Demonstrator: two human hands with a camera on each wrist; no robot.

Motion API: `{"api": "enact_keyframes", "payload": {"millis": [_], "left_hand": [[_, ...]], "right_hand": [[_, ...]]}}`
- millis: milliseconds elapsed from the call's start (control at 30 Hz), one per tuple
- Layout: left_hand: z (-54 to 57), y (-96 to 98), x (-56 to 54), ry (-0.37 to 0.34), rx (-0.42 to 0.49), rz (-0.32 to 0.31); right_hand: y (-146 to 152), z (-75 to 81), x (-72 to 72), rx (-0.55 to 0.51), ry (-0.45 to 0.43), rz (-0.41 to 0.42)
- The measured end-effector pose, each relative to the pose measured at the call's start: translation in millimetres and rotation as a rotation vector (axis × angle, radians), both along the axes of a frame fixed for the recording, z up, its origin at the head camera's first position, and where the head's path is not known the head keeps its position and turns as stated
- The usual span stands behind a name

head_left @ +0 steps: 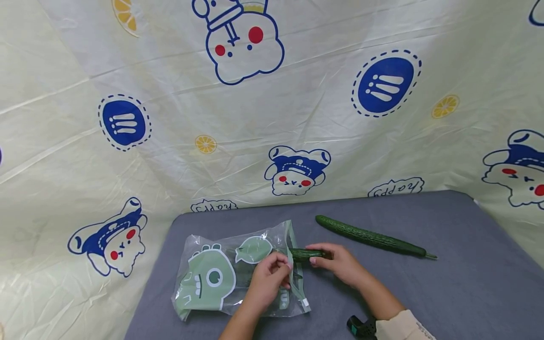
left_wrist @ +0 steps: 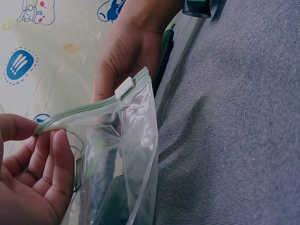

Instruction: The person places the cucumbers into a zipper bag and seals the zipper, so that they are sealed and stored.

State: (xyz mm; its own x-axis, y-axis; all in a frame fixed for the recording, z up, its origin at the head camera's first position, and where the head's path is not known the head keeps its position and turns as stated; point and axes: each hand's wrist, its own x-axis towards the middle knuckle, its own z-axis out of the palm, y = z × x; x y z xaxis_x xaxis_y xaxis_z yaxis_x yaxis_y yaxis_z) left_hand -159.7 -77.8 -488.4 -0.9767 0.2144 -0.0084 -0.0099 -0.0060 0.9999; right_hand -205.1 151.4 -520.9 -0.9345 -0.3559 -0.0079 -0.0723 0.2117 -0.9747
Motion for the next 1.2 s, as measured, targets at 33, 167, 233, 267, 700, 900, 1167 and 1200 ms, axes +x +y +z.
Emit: {"api": "enact_keyframes", "payload": {"millis": [33, 167, 233, 267, 700, 900, 1167, 1200], "left_hand": [[0.1, -0.2, 0.0, 0.001, 0.001, 0.0], [0.5, -0.9, 0.0, 0.005, 0.004, -0.001], [1.0, -0.9, 0.1, 0.008, 0.003, -0.001], [1.2, -0.9, 0.1, 0.009, 0.003, -0.001], [3.9, -0.3, 0.8, 0.009, -0.01, 0.007], [3.9, -0.3, 1.3, 0.015, -0.005, 0.0], [3.9, -0.4, 0.5, 0.013, 0.002, 0.001], [4.1, -0.4, 0.4, 0.013, 0.002, 0.002]], "right_hand": [[0.0, 0.0, 0.3, -0.025, -0.014, 0.006], [-0.2, -1.2, 1.1, -0.123, -0.07, 0.002], [-0.7, -2.1, 1.1, -0.155, -0.092, -0.012], [-0.9, -2.7, 0.9, -0.163, -0.1, -0.017], [-18.0, -8.3, -0.2, -0.263, -0.15, -0.005], [-31.5, -8.3, 2.2, -0.327, -0.177, 0.041], [-52.5, -5.0, 5.4, -0.317, -0.186, 0.061], [-54.3, -5.0, 5.5, -0.321, -0.185, 0.07]]}}
